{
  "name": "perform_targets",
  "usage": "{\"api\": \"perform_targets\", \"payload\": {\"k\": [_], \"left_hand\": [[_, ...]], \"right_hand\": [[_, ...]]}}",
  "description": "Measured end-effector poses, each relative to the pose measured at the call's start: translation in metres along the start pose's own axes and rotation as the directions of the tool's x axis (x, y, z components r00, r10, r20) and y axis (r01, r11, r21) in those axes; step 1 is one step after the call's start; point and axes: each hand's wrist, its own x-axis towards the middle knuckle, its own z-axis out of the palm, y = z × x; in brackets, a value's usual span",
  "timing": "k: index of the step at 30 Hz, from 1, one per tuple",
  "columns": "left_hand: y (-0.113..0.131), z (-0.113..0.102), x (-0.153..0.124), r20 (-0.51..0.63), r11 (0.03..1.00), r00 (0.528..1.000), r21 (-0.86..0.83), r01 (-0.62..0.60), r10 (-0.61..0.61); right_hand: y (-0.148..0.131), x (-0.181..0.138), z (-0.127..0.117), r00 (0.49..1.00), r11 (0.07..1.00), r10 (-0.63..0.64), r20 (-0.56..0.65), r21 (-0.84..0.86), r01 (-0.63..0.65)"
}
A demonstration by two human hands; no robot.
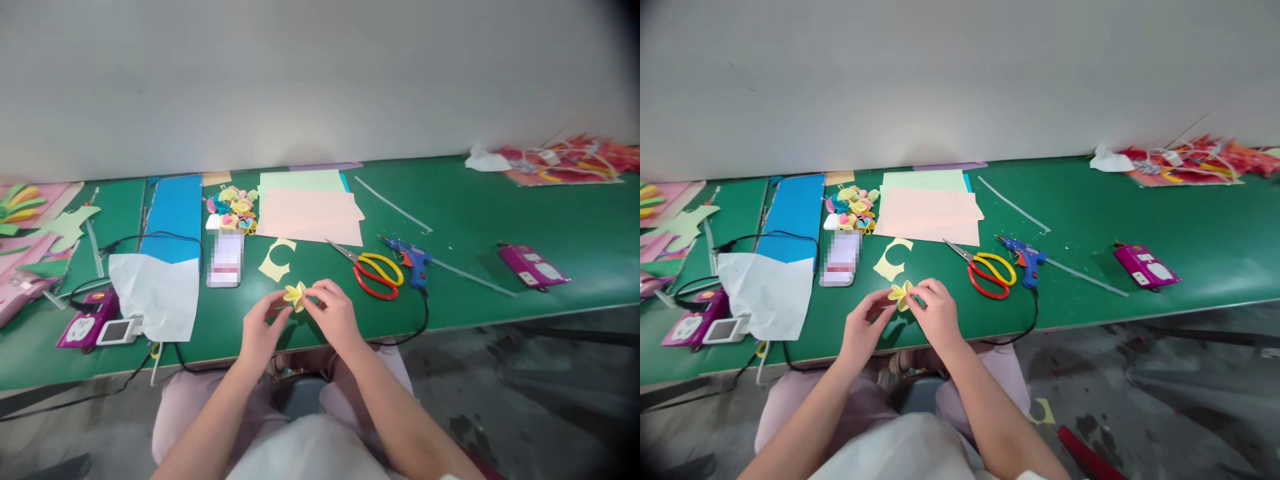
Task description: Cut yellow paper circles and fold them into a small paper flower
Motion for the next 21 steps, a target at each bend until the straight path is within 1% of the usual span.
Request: {"api": "perform_targets", "payload": {"k": [10,16,21], "left_hand": [[0.012,0.009,-0.021,-0.067,1.000,0.998,0.019,-0.007,0.008],[0.019,0.015,-0.031,-0.059,0.996,0.996,0.068,-0.058,0.062],[0.020,0.015,-0.036,-0.051,0.994,0.997,0.103,-0.043,0.049]], "right_hand": [[-0.007,-0.019,-0.017,1.000,0.999,-0.014,0.017,0.040,0.013],[-0.005,-0.027,-0.024,1.000,0.996,-0.006,0.022,0.084,0.004],[-0.002,-0.029,-0.027,0.999,0.988,0.031,0.026,0.149,-0.034]]}}
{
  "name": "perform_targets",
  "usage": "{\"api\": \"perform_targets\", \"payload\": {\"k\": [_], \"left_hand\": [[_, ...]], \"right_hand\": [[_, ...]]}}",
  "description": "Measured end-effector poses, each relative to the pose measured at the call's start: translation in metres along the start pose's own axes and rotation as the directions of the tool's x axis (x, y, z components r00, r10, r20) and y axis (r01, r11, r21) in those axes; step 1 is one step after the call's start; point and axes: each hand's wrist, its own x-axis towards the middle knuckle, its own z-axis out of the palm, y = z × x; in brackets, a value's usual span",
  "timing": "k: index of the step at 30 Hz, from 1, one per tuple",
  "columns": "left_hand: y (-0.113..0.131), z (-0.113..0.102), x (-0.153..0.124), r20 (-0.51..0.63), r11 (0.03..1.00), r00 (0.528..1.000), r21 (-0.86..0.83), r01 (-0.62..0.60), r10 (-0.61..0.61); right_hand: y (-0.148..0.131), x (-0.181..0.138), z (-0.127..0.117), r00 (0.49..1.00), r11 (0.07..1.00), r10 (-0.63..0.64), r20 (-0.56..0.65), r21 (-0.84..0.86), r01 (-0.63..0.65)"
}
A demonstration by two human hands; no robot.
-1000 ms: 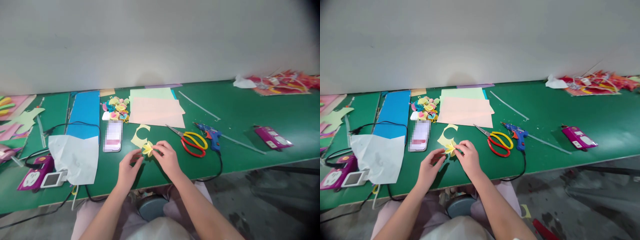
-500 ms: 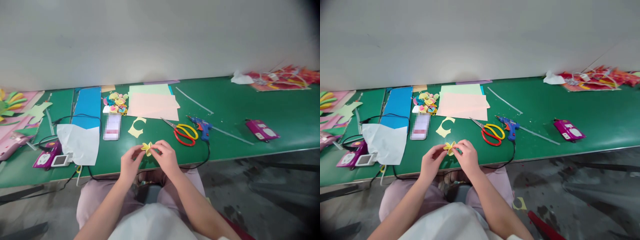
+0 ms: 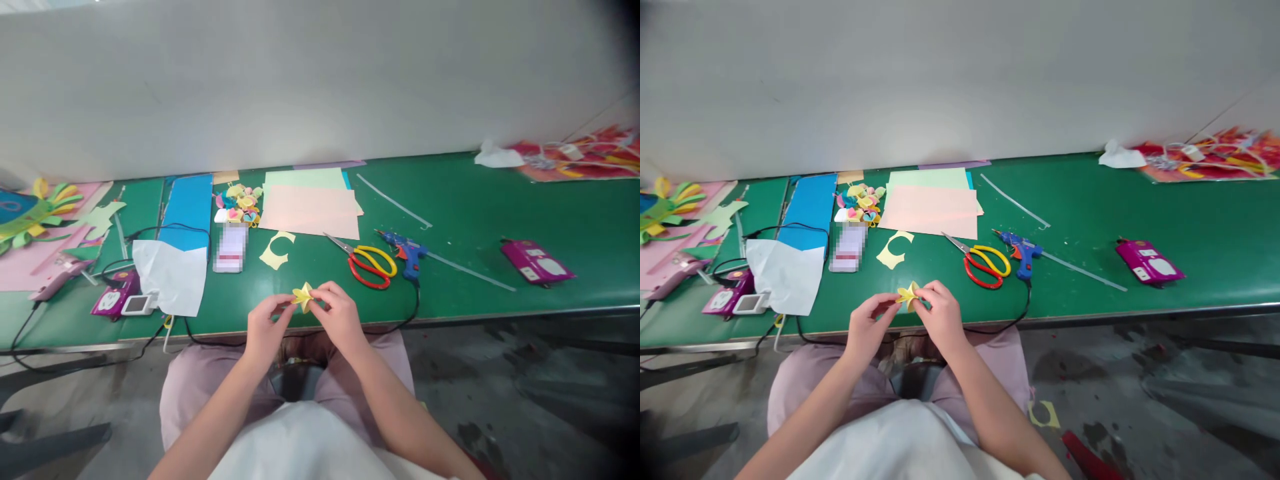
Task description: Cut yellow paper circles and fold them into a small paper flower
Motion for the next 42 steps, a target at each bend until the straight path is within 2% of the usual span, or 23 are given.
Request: {"api": "perform_targets", "payload": {"k": [6,12,17,22,26,36,42], "left_hand": [[-0.007,-0.007,0.000,-0.011,0.998,0.999,0.022,0.051,-0.051],[0.002,0.001,0.003,0.012,0.998,0.998,0.012,0.056,-0.056],[0.012,0.011,0.006,0.015,0.999,0.999,-0.004,0.036,-0.036],[0.011,0.014,0.009,0.007,0.998,0.999,-0.035,0.047,-0.046],[0.008,0.013,0.010,0.002,0.997,0.998,-0.051,0.057,-0.057],[0.006,0.012,0.009,0.008,0.996,0.999,-0.077,0.040,-0.040],[0.000,0.012,0.011,0.016,0.993,0.998,-0.099,0.058,-0.057]], "right_hand": [[0.002,0.002,-0.003,0.995,0.989,0.096,-0.012,0.116,-0.094],[0.002,0.005,-0.009,0.971,0.932,0.238,-0.008,0.282,-0.226],[-0.002,0.005,-0.008,0.934,0.841,0.344,0.093,0.412,-0.351],[-0.004,0.003,-0.004,0.895,0.761,0.405,0.185,0.475,-0.442],[-0.004,0.003,-0.004,0.889,0.752,0.409,0.206,0.476,-0.456],[-0.007,0.005,-0.008,0.921,0.820,0.352,0.168,0.418,-0.390],[-0.008,0.006,-0.018,0.926,0.855,0.302,0.228,0.366,-0.369]]}}
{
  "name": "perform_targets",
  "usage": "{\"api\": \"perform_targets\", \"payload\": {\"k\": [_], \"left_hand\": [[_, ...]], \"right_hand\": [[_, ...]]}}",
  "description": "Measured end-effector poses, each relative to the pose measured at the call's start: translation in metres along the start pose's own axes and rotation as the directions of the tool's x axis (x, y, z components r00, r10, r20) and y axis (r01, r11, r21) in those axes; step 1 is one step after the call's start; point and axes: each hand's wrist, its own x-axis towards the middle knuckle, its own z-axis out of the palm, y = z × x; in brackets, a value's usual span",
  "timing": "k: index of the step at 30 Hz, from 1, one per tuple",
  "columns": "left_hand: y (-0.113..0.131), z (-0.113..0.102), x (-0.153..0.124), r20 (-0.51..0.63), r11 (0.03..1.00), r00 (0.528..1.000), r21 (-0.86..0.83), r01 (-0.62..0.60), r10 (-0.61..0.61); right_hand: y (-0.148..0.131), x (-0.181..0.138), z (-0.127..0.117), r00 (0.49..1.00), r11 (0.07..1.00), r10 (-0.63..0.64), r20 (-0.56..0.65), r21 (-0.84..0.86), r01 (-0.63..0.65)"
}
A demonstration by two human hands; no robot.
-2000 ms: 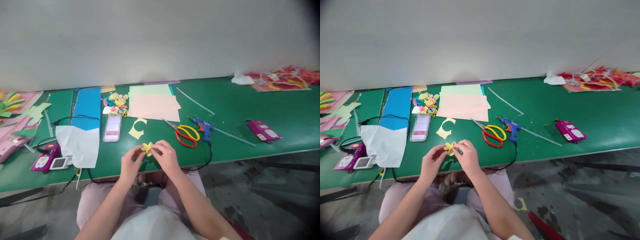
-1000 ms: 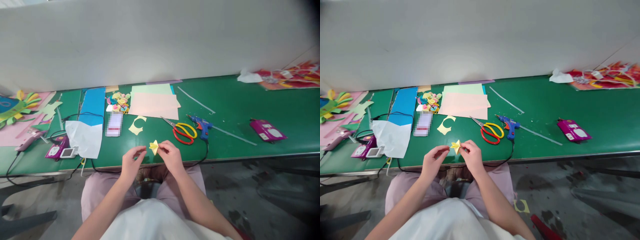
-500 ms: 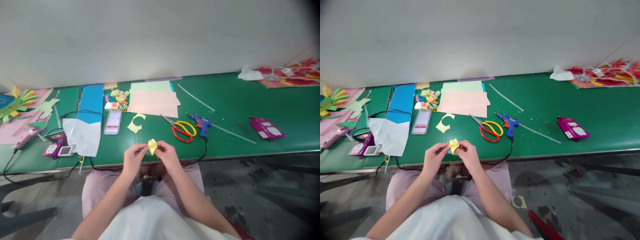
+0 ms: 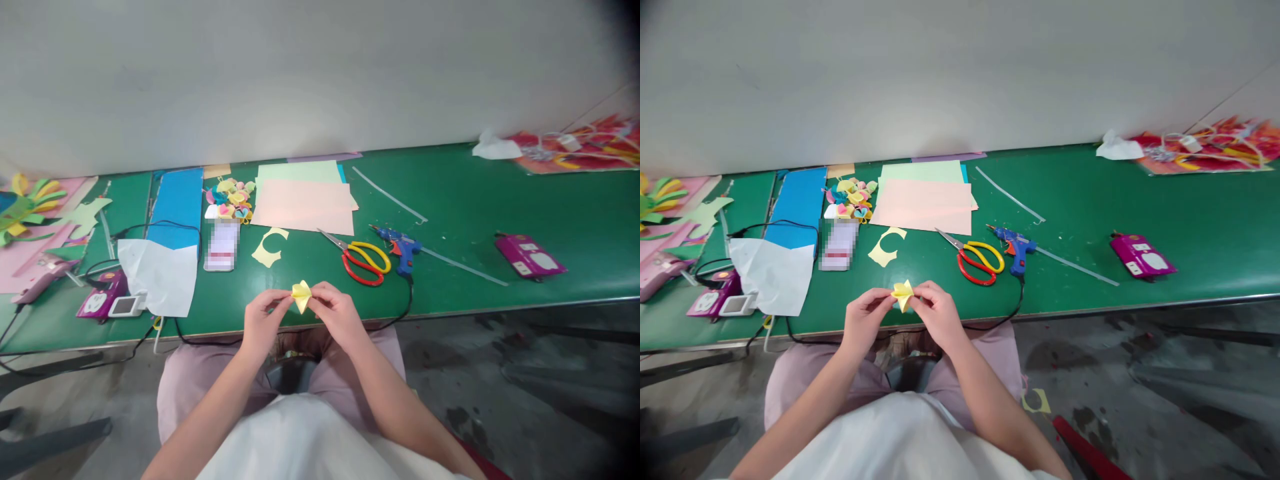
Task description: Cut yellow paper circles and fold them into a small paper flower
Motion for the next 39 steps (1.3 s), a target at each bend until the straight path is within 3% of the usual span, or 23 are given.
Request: {"api": "perform_targets", "payload": {"k": [8,18,29,39], "left_hand": [[-0.002,0.001,-0.001,0.113,0.996,0.994,-0.085,0.004,0.005],[-0.004,-0.003,0.003,0.247,0.992,0.968,-0.127,-0.005,0.036],[-0.008,-0.005,0.004,0.183,0.994,0.983,-0.109,0.003,0.017],[-0.012,-0.006,0.006,0.138,0.998,0.990,-0.070,-0.002,0.012]], "right_hand": [[-0.001,-0.001,-0.001,0.999,0.998,-0.031,0.009,-0.053,0.032],[-0.003,0.001,0.003,0.997,0.998,-0.042,-0.067,-0.059,0.038],[0.001,0.004,0.010,0.998,0.997,-0.043,-0.052,-0.065,0.039],[0.015,0.012,0.009,0.993,0.974,-0.105,-0.061,-0.207,0.091]]}}
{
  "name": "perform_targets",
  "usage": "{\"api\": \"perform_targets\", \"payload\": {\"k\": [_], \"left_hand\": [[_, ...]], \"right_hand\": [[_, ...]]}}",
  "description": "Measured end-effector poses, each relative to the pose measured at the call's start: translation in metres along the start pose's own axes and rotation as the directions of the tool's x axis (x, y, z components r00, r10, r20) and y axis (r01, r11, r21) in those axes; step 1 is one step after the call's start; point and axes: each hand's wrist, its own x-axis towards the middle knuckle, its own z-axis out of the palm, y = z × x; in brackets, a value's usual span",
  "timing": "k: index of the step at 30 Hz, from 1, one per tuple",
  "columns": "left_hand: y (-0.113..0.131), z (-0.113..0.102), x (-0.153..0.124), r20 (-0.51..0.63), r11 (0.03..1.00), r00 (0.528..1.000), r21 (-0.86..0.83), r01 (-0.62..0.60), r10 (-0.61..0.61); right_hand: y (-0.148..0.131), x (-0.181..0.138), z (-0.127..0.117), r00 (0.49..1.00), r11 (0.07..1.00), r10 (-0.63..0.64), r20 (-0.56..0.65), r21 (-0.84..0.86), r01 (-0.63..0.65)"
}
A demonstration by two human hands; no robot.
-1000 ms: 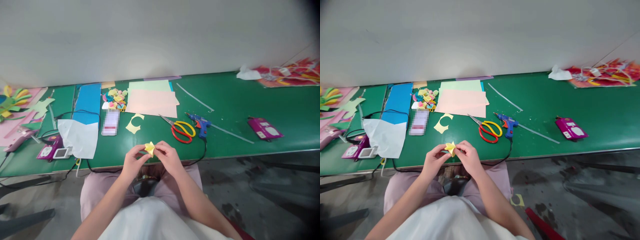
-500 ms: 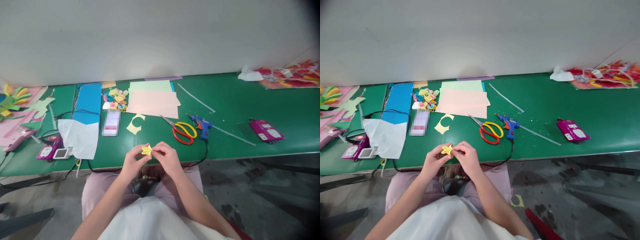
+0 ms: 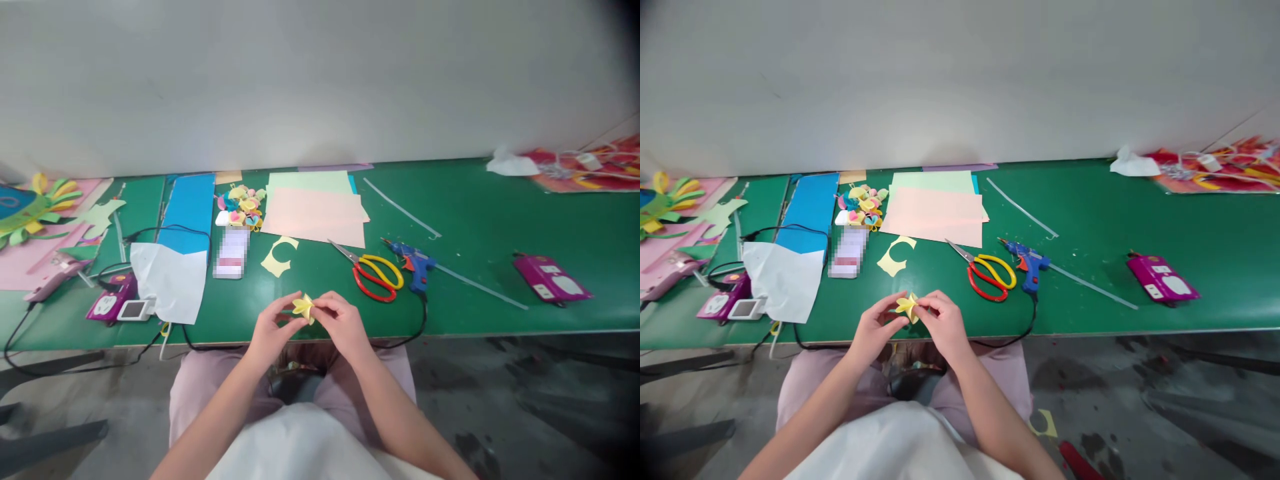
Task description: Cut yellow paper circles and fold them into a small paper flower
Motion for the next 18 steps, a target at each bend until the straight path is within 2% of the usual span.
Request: {"api": "perform_targets", "payload": {"k": [5,11,18], "left_hand": [[-0.001,-0.008,0.005,-0.061,0.993,0.995,0.090,-0.071,0.077],[-0.001,-0.008,0.017,-0.042,0.964,0.981,0.196,-0.178,0.190],[-0.006,-0.008,0.024,-0.033,0.944,0.975,0.258,-0.204,0.219]], "right_hand": [[0.006,0.007,0.001,0.997,0.985,-0.079,-0.013,-0.153,0.076],[0.004,0.014,0.001,0.985,0.945,-0.172,0.030,-0.276,0.174],[0.009,0.017,0.004,0.978,0.909,-0.206,0.046,-0.362,0.208]]}}
